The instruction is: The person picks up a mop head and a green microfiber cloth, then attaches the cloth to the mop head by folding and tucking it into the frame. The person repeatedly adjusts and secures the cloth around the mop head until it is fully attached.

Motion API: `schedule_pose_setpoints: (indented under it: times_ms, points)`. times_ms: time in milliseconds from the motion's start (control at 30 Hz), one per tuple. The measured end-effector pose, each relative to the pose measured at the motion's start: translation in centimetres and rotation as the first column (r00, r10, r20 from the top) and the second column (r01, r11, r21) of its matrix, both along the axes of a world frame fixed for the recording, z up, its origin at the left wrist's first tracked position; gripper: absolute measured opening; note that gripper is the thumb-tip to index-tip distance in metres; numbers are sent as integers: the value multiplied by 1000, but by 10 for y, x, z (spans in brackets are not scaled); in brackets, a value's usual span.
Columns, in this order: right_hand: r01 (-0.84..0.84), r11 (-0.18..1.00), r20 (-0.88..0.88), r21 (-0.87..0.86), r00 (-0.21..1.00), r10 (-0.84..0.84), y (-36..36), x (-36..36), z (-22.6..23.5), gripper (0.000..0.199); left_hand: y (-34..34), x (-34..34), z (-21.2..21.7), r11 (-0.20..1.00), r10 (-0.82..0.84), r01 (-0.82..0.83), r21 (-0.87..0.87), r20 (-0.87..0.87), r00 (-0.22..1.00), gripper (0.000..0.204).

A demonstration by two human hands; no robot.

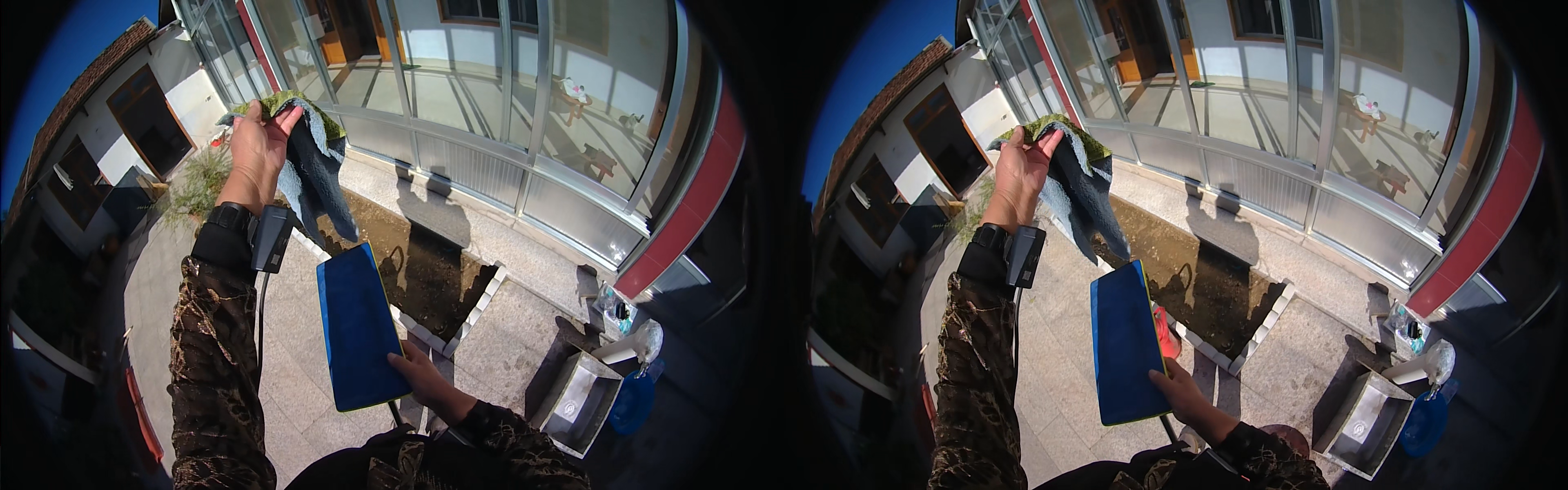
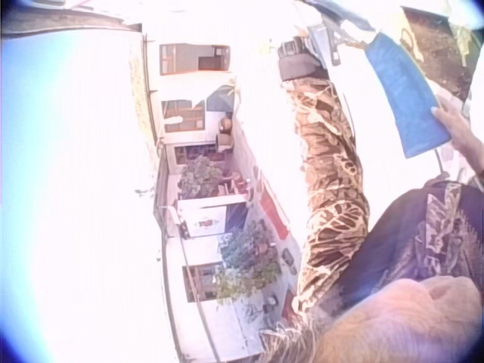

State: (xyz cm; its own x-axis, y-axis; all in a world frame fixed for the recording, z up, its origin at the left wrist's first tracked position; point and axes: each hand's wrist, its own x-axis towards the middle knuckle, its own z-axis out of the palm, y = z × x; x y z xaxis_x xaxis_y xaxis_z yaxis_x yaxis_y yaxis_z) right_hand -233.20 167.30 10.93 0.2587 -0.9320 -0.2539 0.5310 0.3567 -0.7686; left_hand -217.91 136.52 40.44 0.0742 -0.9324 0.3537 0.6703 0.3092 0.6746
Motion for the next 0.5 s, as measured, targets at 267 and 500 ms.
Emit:
schedule_pose_setpoints:
  times_ms: [267,500]
  points:
    - [28,1000,6,0,1000,-28,-6,3,3,51,4,4,-29,996,-62,62,69,7,998,47]
    - [42,999,-20,1,999,-42,-4,0,1,51,4,12,-45,990,-101,98,98,34,994,26]
